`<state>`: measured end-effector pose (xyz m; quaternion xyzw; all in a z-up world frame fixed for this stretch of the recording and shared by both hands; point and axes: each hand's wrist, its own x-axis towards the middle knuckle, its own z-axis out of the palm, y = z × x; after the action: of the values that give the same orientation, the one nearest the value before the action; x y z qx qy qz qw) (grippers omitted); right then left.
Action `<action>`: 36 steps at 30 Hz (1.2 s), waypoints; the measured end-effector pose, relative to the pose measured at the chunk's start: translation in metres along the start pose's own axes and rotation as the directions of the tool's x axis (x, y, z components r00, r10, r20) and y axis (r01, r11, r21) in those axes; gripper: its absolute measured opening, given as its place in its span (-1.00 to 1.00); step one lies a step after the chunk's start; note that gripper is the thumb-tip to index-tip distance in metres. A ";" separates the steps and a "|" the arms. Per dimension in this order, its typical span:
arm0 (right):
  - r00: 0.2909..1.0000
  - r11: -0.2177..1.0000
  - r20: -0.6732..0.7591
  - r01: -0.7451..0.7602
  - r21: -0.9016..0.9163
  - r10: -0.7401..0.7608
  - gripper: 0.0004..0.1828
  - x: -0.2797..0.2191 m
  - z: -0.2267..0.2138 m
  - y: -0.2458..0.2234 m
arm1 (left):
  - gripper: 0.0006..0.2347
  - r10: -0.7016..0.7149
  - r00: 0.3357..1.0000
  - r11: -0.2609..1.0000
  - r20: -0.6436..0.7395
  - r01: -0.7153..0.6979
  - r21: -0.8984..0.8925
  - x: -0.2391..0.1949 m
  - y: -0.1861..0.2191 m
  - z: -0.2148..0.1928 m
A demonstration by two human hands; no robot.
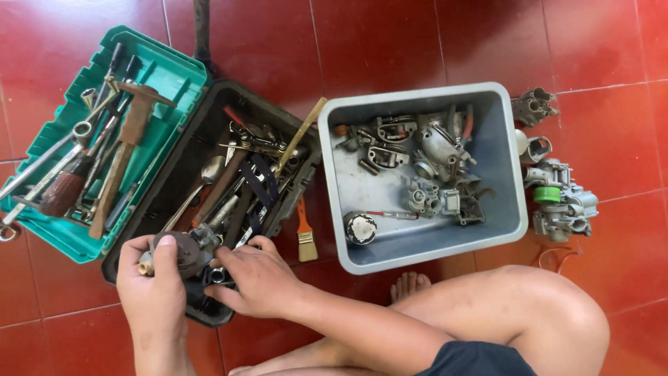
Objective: The person sits on the floor and disassembles and reassembles carburetor parts. They use a screwdriver to remove screws and a pair of pliers to adjust internal components. The person handles various metal parts, placing them into a grey plastic bin or onto the floor.
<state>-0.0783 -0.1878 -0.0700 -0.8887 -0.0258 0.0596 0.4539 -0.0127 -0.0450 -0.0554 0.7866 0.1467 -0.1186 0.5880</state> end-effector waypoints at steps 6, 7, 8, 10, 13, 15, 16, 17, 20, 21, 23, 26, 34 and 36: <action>1.000 1.000 -0.013 -0.010 0.001 0.010 -0.58 -0.001 0.000 0.000 | -0.86 -0.002 1.000 1.000 0.004 0.002 -0.019 0.001 -0.001 0.001; 1.000 1.000 -0.014 -0.014 0.002 0.014 -0.58 -0.001 0.001 0.000 | -0.86 -0.004 1.000 1.000 0.007 0.004 -0.017 0.001 -0.002 0.001; 1.000 1.000 -0.003 -0.018 0.005 0.018 -0.59 0.000 0.001 0.000 | -0.86 0.009 1.000 1.000 0.006 -0.009 -0.011 0.001 -0.003 0.001; 1.000 1.000 0.003 -0.028 0.009 0.028 -0.59 0.000 0.001 0.000 | -0.86 0.022 1.000 1.000 0.012 -0.022 -0.002 0.002 -0.005 0.001; 1.000 1.000 -0.001 -0.028 -0.007 0.028 -0.59 -0.001 0.003 0.002 | -0.87 0.008 1.000 1.000 0.019 -0.007 -0.024 0.004 -0.008 0.001; 1.000 1.000 0.004 -0.009 -0.019 0.009 -0.54 -0.002 0.007 0.005 | -0.87 0.000 1.000 1.000 0.022 0.001 -0.029 0.005 -0.009 0.000; 1.000 1.000 0.003 -0.014 -0.019 0.014 -0.54 -0.003 0.007 0.005 | -0.87 -0.002 1.000 1.000 0.026 0.003 -0.028 0.005 -0.010 -0.001; 1.000 1.000 -0.009 -0.002 -0.019 0.002 -0.54 -0.003 0.007 0.006 | -0.87 0.005 1.000 1.000 0.025 -0.004 -0.024 0.006 -0.011 -0.001; 0.996 0.999 0.079 0.037 -0.015 -0.036 -0.53 -0.001 -0.005 0.009 | -0.88 0.032 0.999 0.999 0.021 -0.032 -0.012 0.009 -0.014 -0.005; 0.981 0.998 0.185 0.059 -0.008 -0.056 -0.51 -0.003 -0.012 0.011 | -0.88 0.044 0.999 0.999 0.016 -0.044 -0.004 0.008 -0.016 -0.006; 0.970 0.998 0.235 0.069 0.010 -0.070 -0.57 0.007 -0.058 0.007 | -0.87 0.071 0.997 0.997 0.021 -0.071 0.007 0.011 -0.019 -0.011; 0.988 0.997 0.152 0.026 -0.066 -0.016 -0.69 0.018 -0.127 0.001 | -0.86 0.126 0.991 0.992 0.032 -0.126 -0.004 0.015 -0.023 -0.015; 0.889 0.595 -0.082 -0.367 -0.715 0.450 -0.80 -0.083 -0.195 0.121 | -0.86 0.217 0.975 0.976 0.055 -0.217 -0.006 0.015 -0.036 -0.019; 0.767 0.520 -0.002 -0.437 -0.734 0.642 -0.75 -0.106 -0.179 0.158 | -0.85 0.297 0.952 0.953 0.069 -0.300 0.047 0.021 -0.047 -0.022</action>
<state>-0.1614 -0.4349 -0.0852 -0.9362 0.1721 0.3045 0.0338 -0.0106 -0.0094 -0.0985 0.8123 0.0046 -0.0567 0.5805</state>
